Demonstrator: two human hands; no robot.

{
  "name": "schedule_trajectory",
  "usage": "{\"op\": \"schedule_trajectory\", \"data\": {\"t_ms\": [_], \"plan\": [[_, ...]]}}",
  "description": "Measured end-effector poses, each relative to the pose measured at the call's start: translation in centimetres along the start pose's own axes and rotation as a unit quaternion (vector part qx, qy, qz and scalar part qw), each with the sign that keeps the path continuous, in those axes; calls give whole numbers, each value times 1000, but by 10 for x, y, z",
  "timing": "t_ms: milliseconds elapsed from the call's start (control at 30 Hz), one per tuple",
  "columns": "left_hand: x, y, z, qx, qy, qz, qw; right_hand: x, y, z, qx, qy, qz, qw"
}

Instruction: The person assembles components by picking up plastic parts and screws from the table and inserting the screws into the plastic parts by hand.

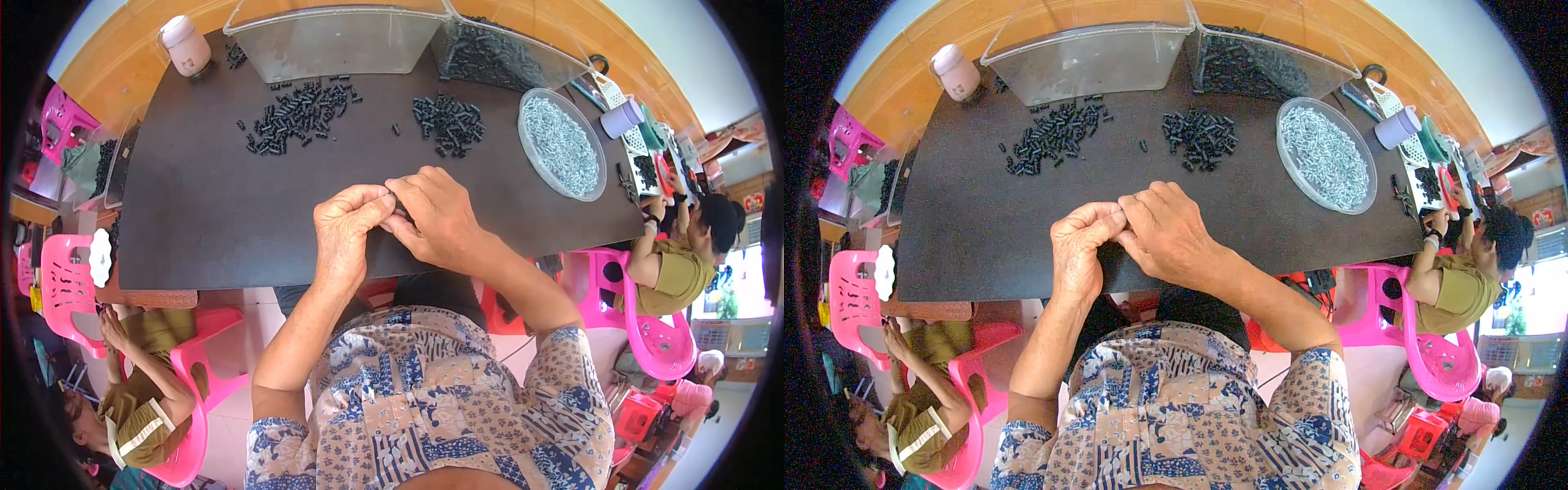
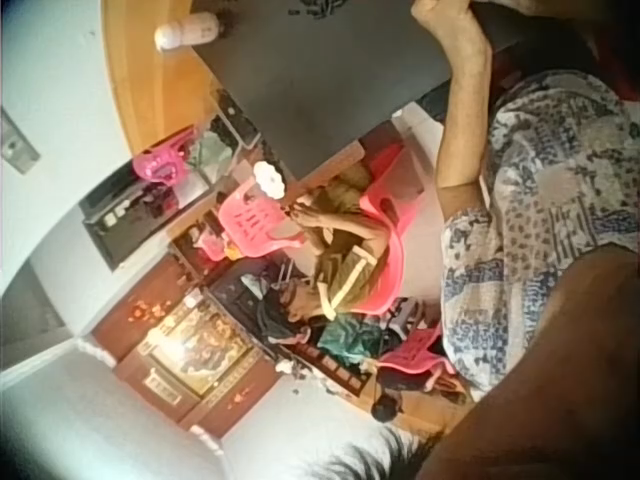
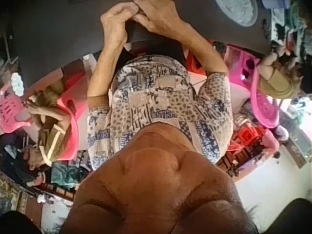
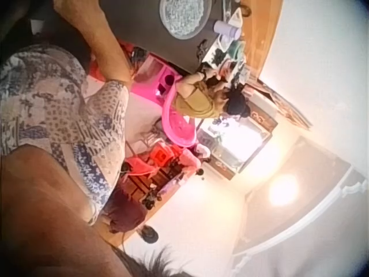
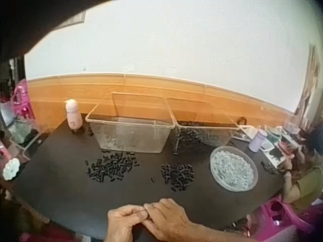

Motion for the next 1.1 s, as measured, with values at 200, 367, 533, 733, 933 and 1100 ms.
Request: {"op": "schedule_trajectory", "data": {"t_ms": [200,367,533,733,933,1100], "plan": [[9,0,10,69,-53,12,996,4,-1,2,18,6,-49,999],[6,-5,9,98,-33,64,993,3,-5,-1,21,0,-72,997],[10,-5,15,105,-32,66,992,-1,-5,0,32,5,-66,997],[10,-6,15,102,-40,61,992,-6,-7,0,48,27,-77,996],[6,-4,14,95,-8,65,993,-8,-13,1,58,-9,-35,998],[3,3,12,130,144,111,975,-9,-15,-6,34,-10,-31,999]]}}
Point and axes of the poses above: each hand's wrist, its own y-axis towards the middle knuckle, its own x-axis out of the back of the hand, z = x × y, the point moved 6 cm from there along y, towards the middle knuckle, and after that the axes turned 11 degrees about -y, right-handed, at the moved point
